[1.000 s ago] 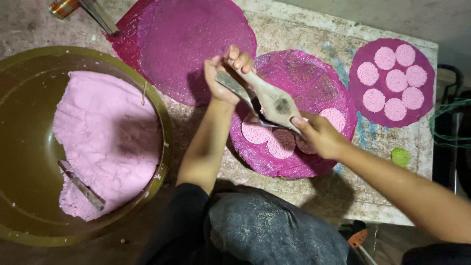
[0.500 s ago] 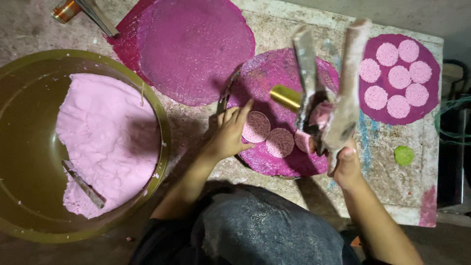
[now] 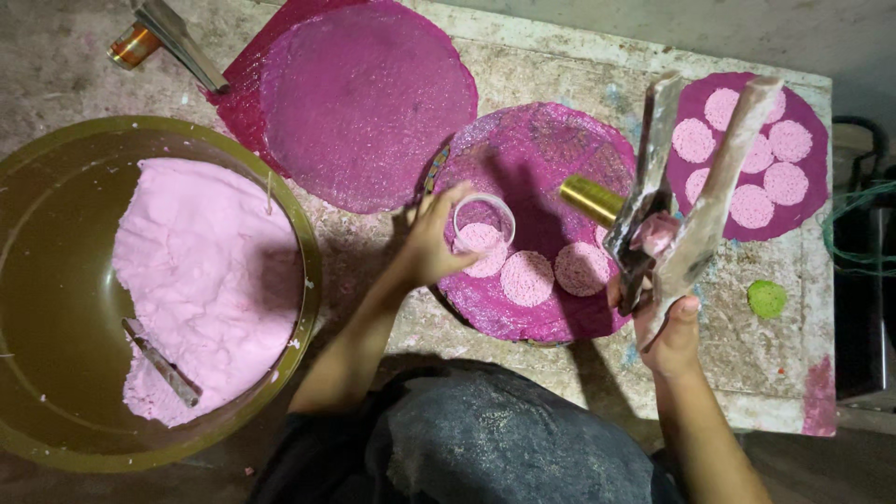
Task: The person scoops pink paste from a large basin into a hand-held metal press with a wooden lever, squeezes the press to form a round disc, and ejects the disc onto a magenta board. They arrange the discs on the boards and stack filled boards with finished discs on the table.
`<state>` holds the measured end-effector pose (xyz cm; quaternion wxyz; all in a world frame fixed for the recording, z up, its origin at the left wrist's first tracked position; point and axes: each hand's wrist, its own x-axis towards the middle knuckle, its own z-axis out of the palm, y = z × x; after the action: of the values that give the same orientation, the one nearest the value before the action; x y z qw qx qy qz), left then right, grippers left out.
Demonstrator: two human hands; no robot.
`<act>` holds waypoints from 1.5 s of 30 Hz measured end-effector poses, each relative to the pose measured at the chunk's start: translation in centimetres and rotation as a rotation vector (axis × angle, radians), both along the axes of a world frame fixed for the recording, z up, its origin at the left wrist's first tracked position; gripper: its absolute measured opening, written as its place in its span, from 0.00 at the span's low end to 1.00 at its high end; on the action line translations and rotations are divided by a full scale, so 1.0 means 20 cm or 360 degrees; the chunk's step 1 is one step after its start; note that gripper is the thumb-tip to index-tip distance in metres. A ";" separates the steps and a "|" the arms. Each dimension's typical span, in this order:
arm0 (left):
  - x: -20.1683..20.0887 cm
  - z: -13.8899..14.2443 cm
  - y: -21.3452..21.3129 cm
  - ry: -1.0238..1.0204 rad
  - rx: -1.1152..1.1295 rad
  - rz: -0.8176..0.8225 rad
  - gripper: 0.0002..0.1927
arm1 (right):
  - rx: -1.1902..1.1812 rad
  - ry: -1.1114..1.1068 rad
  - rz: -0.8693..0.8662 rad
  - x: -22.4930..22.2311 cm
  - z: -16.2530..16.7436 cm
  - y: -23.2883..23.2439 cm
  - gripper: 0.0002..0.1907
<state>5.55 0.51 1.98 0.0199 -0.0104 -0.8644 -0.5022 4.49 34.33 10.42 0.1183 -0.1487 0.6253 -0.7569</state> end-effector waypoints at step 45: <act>-0.56 0.10 -0.12 0.0616 0.3410 -0.0133 0.22 | 0.2165 -0.0044 0.0875 -0.64 0.24 -0.62 0.42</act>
<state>-5.61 -1.98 4.01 0.1371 -0.0960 0.0411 -0.9850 -8.36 21.87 15.25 0.3780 -0.1843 0.8954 -0.1462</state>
